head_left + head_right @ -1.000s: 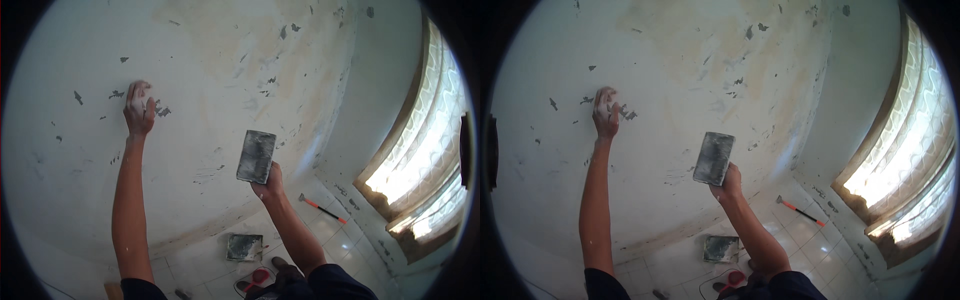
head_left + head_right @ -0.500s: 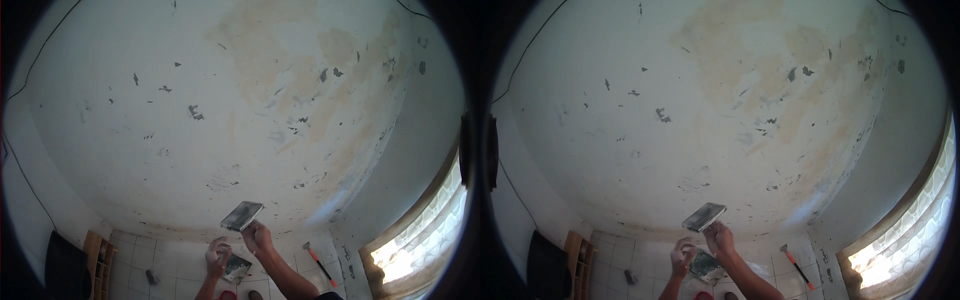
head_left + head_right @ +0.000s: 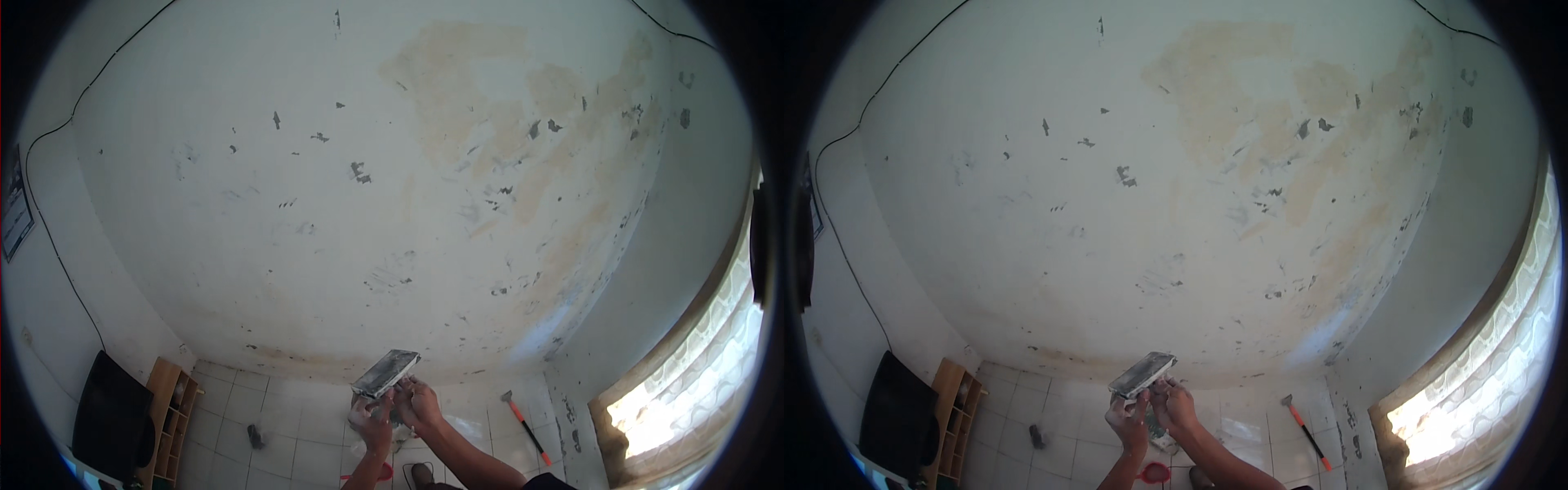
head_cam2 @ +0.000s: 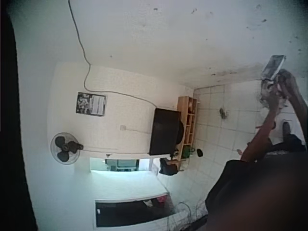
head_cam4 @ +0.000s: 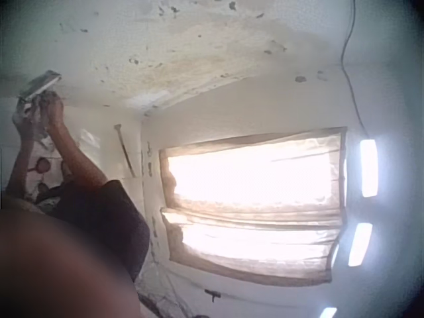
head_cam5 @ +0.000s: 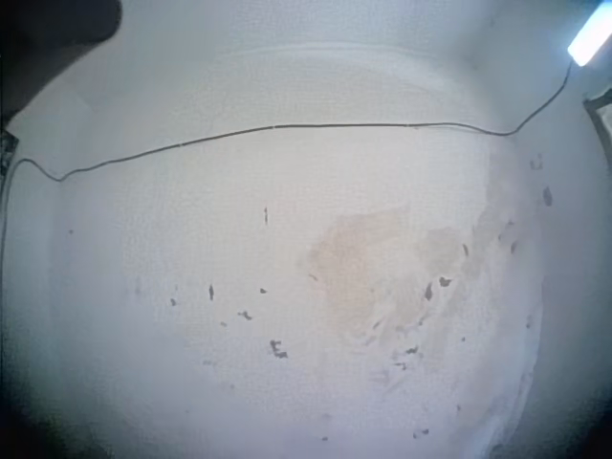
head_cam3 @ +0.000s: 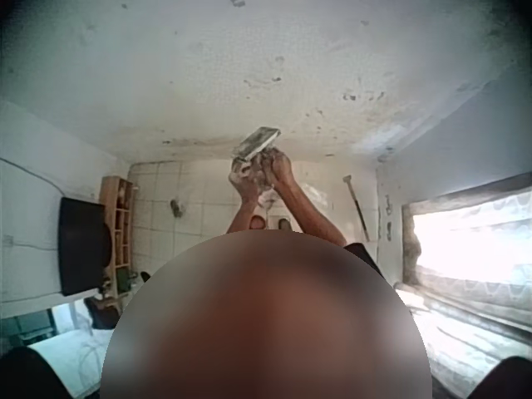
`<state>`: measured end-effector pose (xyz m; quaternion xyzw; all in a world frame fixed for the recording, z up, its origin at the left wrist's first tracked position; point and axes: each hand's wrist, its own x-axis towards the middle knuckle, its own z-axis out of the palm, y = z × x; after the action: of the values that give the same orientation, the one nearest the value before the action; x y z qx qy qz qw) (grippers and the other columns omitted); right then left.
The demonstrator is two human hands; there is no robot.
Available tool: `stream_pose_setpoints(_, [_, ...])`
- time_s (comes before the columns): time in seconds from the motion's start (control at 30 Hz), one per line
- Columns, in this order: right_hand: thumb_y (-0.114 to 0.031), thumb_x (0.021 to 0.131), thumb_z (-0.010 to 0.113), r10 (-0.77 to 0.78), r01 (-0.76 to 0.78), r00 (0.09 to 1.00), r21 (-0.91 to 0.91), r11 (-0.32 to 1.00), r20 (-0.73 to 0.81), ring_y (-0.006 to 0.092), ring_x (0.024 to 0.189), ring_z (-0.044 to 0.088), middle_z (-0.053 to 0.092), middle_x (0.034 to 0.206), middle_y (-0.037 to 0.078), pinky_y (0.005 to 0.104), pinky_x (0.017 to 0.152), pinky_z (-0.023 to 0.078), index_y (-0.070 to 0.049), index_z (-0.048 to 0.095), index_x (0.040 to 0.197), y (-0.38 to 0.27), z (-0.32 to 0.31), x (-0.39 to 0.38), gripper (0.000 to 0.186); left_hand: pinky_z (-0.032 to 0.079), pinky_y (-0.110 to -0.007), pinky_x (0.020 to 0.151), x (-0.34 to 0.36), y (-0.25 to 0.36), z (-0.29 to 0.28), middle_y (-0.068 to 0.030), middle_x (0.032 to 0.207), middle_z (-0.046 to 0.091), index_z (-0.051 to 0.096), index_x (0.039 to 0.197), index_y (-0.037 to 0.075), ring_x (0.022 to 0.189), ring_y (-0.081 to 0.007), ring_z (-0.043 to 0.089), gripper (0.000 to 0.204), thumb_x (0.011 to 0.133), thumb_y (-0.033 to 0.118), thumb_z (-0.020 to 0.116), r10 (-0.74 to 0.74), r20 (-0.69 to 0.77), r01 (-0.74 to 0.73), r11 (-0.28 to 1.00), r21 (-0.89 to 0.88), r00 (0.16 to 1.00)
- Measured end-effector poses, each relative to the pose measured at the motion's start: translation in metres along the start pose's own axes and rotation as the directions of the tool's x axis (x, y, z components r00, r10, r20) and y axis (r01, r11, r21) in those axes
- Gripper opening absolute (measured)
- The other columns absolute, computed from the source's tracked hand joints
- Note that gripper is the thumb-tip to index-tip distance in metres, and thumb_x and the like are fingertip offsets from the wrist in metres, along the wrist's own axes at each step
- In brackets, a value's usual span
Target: The person applies plaster to a wall using a putty knife and a brush.
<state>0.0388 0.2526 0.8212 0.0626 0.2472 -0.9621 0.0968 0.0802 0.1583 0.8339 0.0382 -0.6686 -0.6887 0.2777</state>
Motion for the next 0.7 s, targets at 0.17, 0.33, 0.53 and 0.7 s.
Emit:
stream_pose_setpoints(0.17, [-0.003, 0.101, 0.054, -0.012, 0.012, 1.000, -0.019, 1.000, 0.009, 0.0261, 0.113, 0.063, 0.063, 0.116, 0.014, 0.0433, 0.102, 0.051, 0.006, 0.048, 0.127, 0.030, 0.011, -0.034, 0.028, 0.052, -0.031, 0.069, -0.012, -0.011, -0.047, -0.0104, 0.102, 0.069, 0.070, 0.105, -0.003, 0.085, -0.0183, 0.065, 0.028, 0.092, 0.021, 0.072, -0.062, 0.005, 0.061, 0.997, 0.039, 0.998])
stream_pose_setpoints(0.33, [-0.005, 0.098, 0.062, 0.005, -0.013, 1.000, -0.280, 0.960, -0.029, 0.0239, 0.110, 0.065, 0.065, 0.120, 0.015, 0.0393, 0.098, 0.055, 0.004, 0.054, 0.124, 0.040, -0.004, -0.056, 0.029, 0.050, -0.031, 0.079, -0.027, -0.028, -0.066, -0.0099, 0.108, 0.068, 0.063, 0.115, -0.004, 0.094, -0.0187, 0.063, 0.031, 0.098, 0.022, 0.064, -0.181, 0.023, 0.181, 0.954, -0.240, 0.983])
stream_pose_setpoints(0.53, [0.007, 0.091, 0.062, 0.211, -0.053, 0.968, -0.713, 0.699, 0.135, 0.0200, 0.108, 0.067, 0.068, 0.120, 0.013, 0.0333, 0.098, 0.054, 0.006, 0.056, 0.126, 0.059, -0.069, -0.047, 0.036, 0.054, -0.030, 0.072, -0.057, -0.098, -0.096, -0.0094, 0.118, 0.063, 0.056, 0.127, 0.001, 0.099, -0.0173, 0.063, 0.034, 0.101, 0.024, 0.060, -0.377, 0.028, 0.374, 0.902, -0.214, 0.926])
stream_pose_setpoints(0.7, [-0.006, 0.084, 0.070, 0.391, 0.030, 0.917, -0.992, 0.123, 0.076, 0.0237, 0.097, 0.072, 0.074, 0.104, 0.017, 0.0358, 0.088, 0.056, 0.001, 0.067, 0.113, 0.073, -0.198, -0.007, 0.031, 0.052, -0.033, 0.075, -0.083, -0.158, -0.127, -0.0083, 0.123, 0.060, 0.050, 0.134, 0.002, 0.104, -0.0186, 0.061, 0.047, 0.101, 0.034, 0.062, -0.519, -0.121, 0.501, 0.852, -0.153, 0.846])
